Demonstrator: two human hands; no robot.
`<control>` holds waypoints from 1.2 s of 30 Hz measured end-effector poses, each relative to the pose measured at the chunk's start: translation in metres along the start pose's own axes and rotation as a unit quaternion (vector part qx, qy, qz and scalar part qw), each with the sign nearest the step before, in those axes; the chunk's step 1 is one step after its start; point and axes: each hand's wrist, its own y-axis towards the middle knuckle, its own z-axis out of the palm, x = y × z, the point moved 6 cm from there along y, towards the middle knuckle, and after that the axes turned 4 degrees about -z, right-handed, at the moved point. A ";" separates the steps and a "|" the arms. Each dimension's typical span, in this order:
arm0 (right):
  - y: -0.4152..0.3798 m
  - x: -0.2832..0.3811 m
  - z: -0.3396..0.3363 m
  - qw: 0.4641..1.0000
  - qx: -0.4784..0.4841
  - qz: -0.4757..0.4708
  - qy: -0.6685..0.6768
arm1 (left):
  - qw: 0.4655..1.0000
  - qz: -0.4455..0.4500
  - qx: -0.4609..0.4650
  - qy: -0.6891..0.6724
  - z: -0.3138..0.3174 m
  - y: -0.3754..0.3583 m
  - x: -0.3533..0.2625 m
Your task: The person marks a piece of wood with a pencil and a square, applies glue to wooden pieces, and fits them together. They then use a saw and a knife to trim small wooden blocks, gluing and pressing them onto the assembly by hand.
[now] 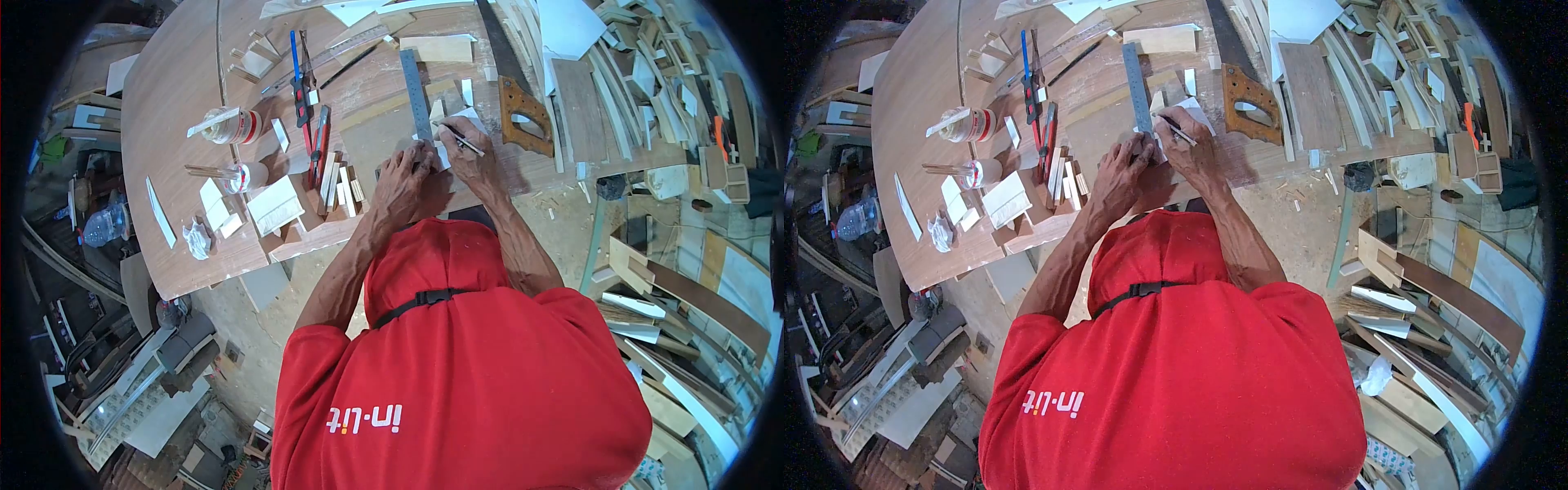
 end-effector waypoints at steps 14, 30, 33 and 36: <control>-0.004 0.002 -0.009 0.994 -0.057 0.066 0.069 | 1.000 0.004 0.003 0.006 0.003 0.000 0.003; -0.007 0.000 -0.006 0.993 -0.074 0.036 0.079 | 1.000 0.016 0.008 0.007 0.004 0.000 0.006; -0.006 -0.001 -0.006 0.994 -0.073 0.034 0.079 | 1.000 0.022 -0.002 0.017 0.002 -0.001 0.006; -0.006 0.000 -0.007 0.994 -0.076 0.030 0.077 | 1.000 0.024 0.001 0.013 0.003 0.001 0.006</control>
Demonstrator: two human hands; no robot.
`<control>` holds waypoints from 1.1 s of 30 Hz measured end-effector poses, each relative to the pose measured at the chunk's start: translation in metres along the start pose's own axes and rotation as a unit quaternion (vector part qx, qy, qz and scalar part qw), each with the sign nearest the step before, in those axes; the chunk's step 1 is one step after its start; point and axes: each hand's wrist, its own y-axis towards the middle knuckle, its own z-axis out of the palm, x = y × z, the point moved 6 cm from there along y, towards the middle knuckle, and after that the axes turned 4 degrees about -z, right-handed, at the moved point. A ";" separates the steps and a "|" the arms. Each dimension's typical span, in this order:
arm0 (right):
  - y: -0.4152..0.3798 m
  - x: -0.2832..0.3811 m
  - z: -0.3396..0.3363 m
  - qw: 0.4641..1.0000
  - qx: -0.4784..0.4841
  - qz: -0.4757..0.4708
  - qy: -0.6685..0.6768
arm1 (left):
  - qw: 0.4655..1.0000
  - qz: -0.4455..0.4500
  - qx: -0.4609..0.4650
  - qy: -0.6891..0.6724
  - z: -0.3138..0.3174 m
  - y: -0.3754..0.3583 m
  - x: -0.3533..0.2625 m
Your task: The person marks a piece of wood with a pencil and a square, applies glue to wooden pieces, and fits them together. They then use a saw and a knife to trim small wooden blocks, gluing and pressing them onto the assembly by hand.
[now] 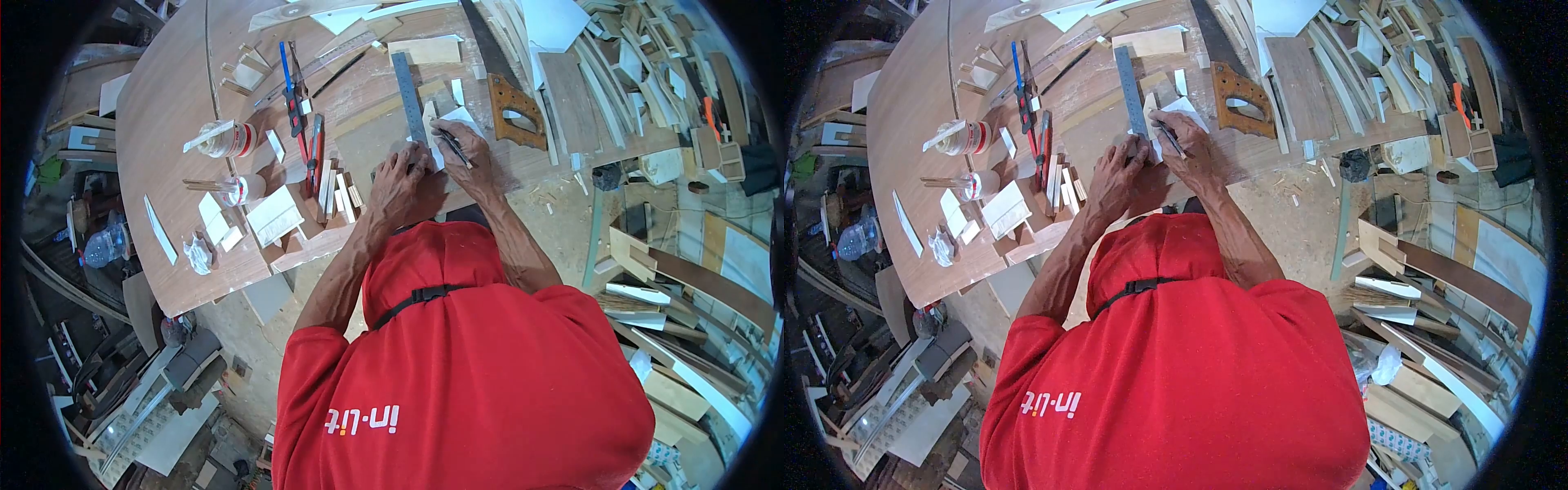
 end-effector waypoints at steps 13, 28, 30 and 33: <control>0.001 0.000 -0.002 0.997 -0.008 0.064 0.034 | 1.000 -0.009 0.009 -0.017 -0.003 0.001 -0.002; 0.003 0.003 0.002 0.997 -0.023 0.070 0.014 | 1.000 0.000 0.007 -0.001 -0.002 0.002 -0.002; 0.002 0.005 0.004 0.998 -0.027 0.059 0.003 | 1.000 0.003 0.008 0.000 -0.002 0.001 -0.002; -0.001 0.001 0.002 0.993 -0.051 0.097 0.041 | 1.000 -0.003 0.013 0.002 -0.001 0.001 -0.002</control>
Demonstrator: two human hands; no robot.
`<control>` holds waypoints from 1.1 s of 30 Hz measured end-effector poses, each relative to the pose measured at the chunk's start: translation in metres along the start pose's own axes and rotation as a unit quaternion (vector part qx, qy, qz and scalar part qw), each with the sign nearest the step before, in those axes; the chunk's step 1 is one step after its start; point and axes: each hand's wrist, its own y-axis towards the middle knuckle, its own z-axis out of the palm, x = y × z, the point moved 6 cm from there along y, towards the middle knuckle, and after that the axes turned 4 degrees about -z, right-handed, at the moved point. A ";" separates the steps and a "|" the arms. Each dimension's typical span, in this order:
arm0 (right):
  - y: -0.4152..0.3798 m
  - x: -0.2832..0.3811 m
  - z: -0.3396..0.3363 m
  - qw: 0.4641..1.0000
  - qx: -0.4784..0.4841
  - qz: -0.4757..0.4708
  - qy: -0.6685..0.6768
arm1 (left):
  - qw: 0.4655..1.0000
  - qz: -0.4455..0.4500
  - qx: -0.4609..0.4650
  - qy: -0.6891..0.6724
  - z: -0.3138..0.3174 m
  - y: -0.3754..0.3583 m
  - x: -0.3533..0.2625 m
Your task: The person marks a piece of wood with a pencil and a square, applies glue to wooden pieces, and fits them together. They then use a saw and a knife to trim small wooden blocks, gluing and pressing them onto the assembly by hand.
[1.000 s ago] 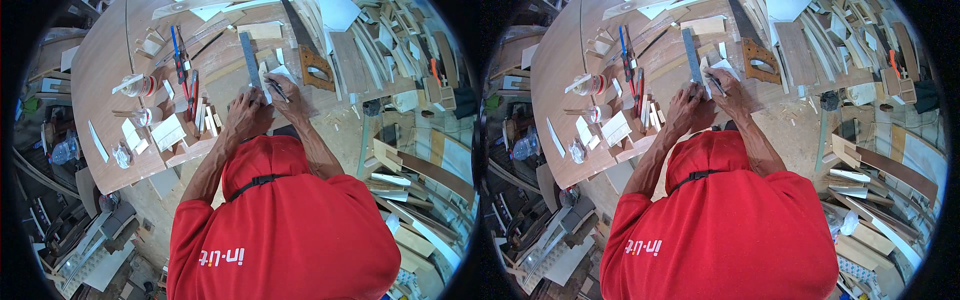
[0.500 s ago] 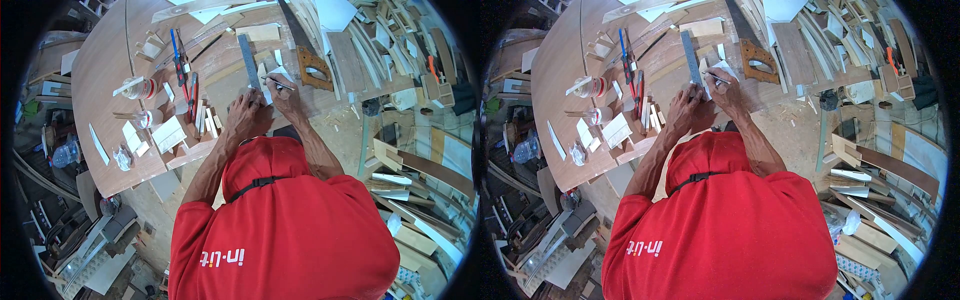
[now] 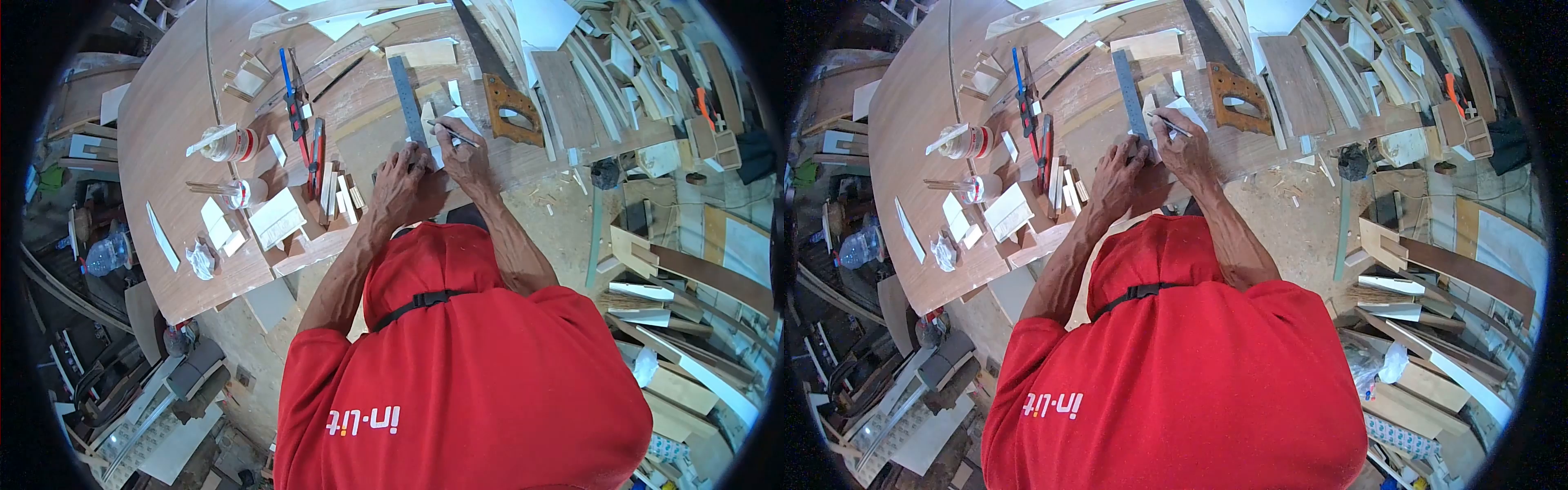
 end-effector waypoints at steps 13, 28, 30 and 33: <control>-0.001 0.006 0.001 0.999 0.003 0.005 -0.034 | 1.000 0.002 0.004 -0.003 -0.004 0.001 -0.002; -0.036 0.011 -0.002 0.971 0.025 -0.140 -0.192 | 1.000 0.013 0.005 0.018 0.008 0.002 0.006; -0.043 0.011 -0.007 0.989 0.008 -0.063 -0.133 | 1.000 0.014 0.003 0.014 0.008 0.003 0.007; -0.047 0.007 -0.011 0.998 -0.011 0.062 -0.029 | 1.000 0.019 -0.013 -0.005 0.005 0.000 0.009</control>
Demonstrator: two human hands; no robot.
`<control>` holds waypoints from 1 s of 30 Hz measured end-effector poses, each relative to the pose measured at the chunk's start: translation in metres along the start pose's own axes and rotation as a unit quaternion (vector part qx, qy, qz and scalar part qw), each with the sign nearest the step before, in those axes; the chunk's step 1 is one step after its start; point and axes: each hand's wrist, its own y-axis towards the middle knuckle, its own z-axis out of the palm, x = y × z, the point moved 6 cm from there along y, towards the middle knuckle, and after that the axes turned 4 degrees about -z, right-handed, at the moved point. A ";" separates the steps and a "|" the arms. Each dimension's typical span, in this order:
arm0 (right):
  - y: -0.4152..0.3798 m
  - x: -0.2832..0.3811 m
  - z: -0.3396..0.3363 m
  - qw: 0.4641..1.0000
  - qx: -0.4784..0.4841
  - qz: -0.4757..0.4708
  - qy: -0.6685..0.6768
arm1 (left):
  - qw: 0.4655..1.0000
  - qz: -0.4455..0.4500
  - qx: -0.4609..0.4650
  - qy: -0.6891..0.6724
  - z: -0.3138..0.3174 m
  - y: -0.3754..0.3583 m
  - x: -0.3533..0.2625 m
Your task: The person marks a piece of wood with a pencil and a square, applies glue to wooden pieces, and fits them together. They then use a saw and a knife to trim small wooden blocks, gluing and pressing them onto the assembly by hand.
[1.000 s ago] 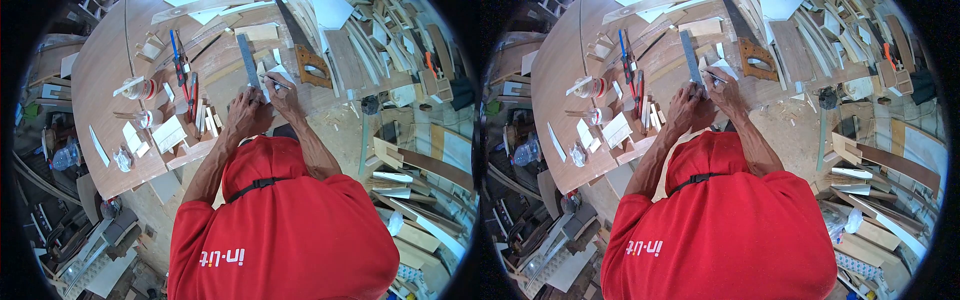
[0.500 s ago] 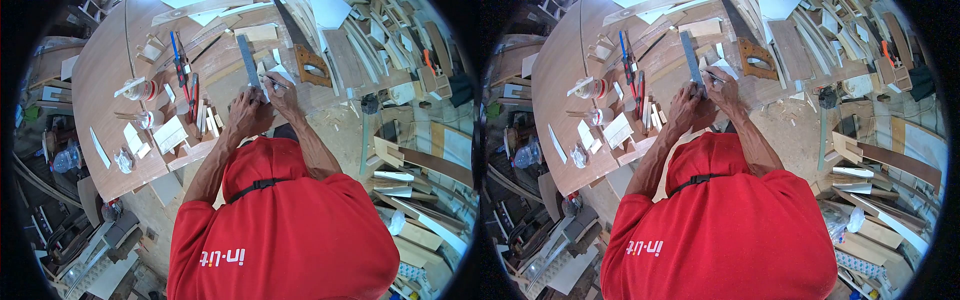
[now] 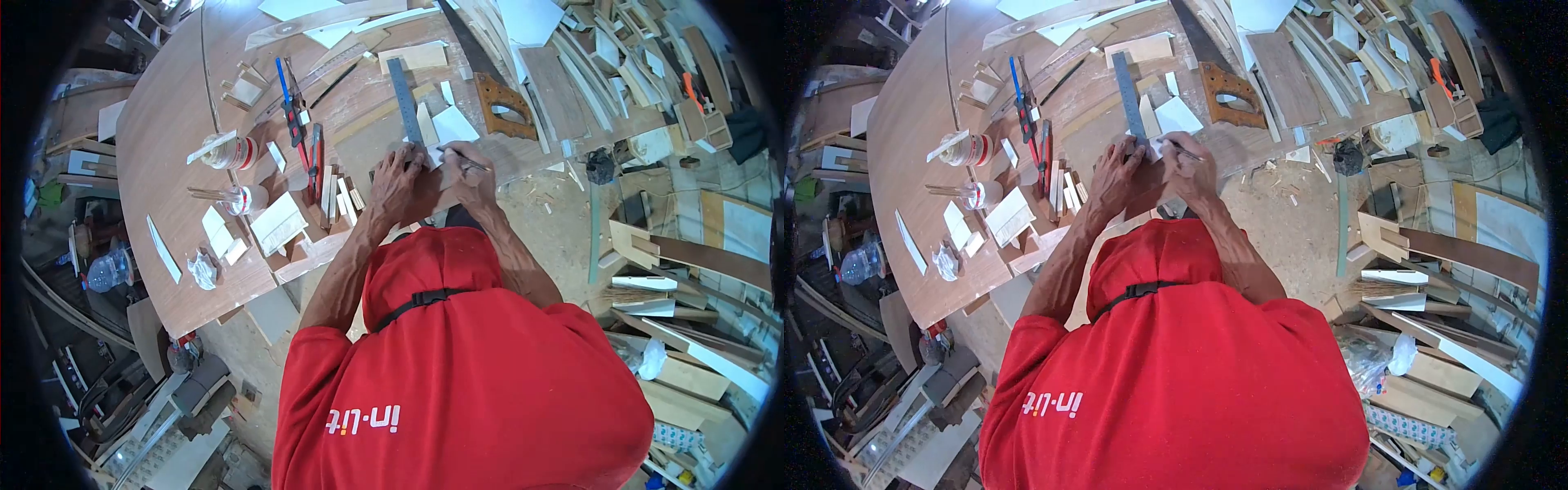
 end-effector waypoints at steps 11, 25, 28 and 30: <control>0.021 -0.005 -0.026 0.998 -0.037 0.007 0.048 | 0.996 -0.008 -0.087 0.021 -0.001 -0.007 0.028; 0.058 -0.004 -0.006 0.912 0.066 -0.141 -0.380 | 0.986 -0.124 -0.105 0.038 -0.024 0.023 0.004; 0.067 -0.009 -0.003 0.893 0.087 -0.140 -0.419 | 0.982 -0.150 -0.111 0.029 -0.018 0.039 -0.004; 0.066 -0.011 -0.002 0.895 0.105 -0.136 -0.412 | 0.981 -0.162 -0.099 0.040 -0.013 0.044 -0.005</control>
